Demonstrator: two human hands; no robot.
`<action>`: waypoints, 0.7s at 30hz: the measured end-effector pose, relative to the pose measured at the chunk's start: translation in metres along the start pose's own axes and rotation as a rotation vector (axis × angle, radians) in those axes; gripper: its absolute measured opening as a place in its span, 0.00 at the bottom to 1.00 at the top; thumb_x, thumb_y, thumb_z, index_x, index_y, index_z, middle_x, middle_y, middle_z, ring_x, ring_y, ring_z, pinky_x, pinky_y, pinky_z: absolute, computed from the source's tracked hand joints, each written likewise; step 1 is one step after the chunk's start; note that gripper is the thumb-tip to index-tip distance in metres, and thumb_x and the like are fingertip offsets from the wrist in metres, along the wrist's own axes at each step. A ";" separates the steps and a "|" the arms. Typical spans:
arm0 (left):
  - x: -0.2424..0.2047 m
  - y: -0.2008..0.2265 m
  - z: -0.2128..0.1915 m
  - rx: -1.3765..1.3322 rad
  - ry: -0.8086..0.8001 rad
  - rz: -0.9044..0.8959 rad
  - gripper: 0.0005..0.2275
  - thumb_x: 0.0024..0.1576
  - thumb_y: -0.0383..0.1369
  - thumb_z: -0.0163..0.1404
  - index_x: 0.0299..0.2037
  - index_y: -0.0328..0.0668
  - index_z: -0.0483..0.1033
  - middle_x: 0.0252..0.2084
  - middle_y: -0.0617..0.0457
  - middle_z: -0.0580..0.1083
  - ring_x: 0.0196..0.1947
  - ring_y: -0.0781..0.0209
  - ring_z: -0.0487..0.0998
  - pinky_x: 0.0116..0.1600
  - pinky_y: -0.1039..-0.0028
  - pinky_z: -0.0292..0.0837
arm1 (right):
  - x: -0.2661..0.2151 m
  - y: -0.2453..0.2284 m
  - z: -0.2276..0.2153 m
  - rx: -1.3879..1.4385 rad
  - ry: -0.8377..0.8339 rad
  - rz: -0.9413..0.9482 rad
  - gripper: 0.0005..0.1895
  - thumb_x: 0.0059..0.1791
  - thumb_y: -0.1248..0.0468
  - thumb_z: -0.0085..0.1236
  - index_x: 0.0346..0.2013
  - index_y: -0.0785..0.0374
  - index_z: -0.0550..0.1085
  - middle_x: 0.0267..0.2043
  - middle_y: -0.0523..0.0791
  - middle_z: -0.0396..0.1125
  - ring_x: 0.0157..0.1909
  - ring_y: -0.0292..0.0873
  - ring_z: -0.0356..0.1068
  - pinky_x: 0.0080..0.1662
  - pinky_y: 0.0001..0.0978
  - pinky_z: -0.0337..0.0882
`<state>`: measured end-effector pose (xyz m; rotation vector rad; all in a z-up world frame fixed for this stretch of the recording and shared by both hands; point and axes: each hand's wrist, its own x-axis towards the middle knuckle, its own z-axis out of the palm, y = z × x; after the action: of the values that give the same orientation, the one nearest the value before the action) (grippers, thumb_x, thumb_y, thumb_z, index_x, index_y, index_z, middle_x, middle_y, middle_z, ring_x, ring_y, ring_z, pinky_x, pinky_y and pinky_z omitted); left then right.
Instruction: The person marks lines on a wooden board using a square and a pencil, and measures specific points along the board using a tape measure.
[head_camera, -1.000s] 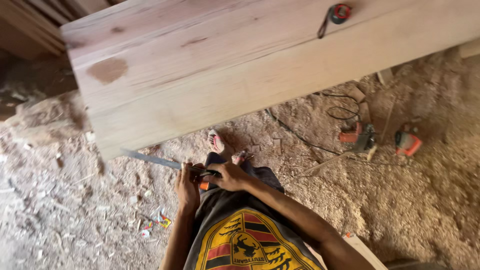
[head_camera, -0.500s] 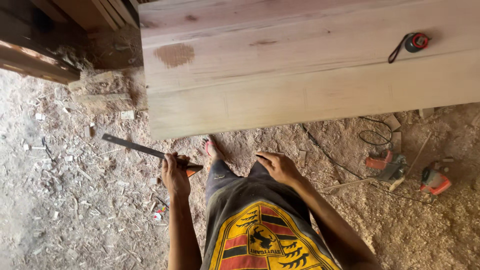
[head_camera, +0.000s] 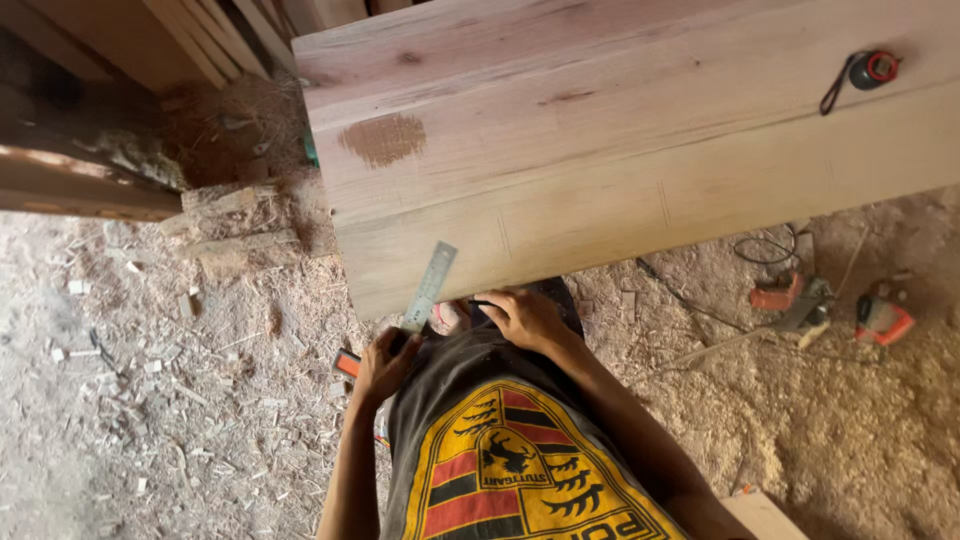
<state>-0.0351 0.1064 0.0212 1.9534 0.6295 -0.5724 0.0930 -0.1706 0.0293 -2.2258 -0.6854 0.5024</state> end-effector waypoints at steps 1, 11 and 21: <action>0.004 -0.004 -0.005 0.042 -0.043 0.053 0.20 0.57 0.49 0.54 0.43 0.38 0.80 0.34 0.45 0.81 0.32 0.57 0.80 0.40 0.64 0.75 | 0.002 -0.003 0.002 -0.011 -0.005 0.030 0.12 0.52 0.57 0.56 0.47 0.56 0.80 0.46 0.49 0.77 0.44 0.52 0.78 0.46 0.43 0.77; 0.048 -0.008 -0.015 0.409 -0.269 0.116 0.20 0.56 0.49 0.55 0.41 0.38 0.78 0.38 0.39 0.80 0.36 0.43 0.83 0.43 0.55 0.77 | -0.016 0.013 -0.011 -0.089 0.023 0.292 0.15 0.54 0.54 0.53 0.49 0.58 0.79 0.47 0.50 0.76 0.43 0.52 0.78 0.45 0.42 0.76; 0.055 0.002 -0.001 0.451 -0.229 0.182 0.19 0.55 0.48 0.55 0.46 0.40 0.78 0.38 0.35 0.79 0.42 0.36 0.81 0.46 0.50 0.75 | -0.007 0.005 -0.017 -0.055 0.052 0.349 0.19 0.54 0.53 0.53 0.51 0.63 0.77 0.47 0.53 0.76 0.44 0.54 0.78 0.46 0.43 0.76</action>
<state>0.0080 0.1172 -0.0120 2.2866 0.1821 -0.8635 0.0987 -0.1870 0.0373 -2.4135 -0.2848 0.5987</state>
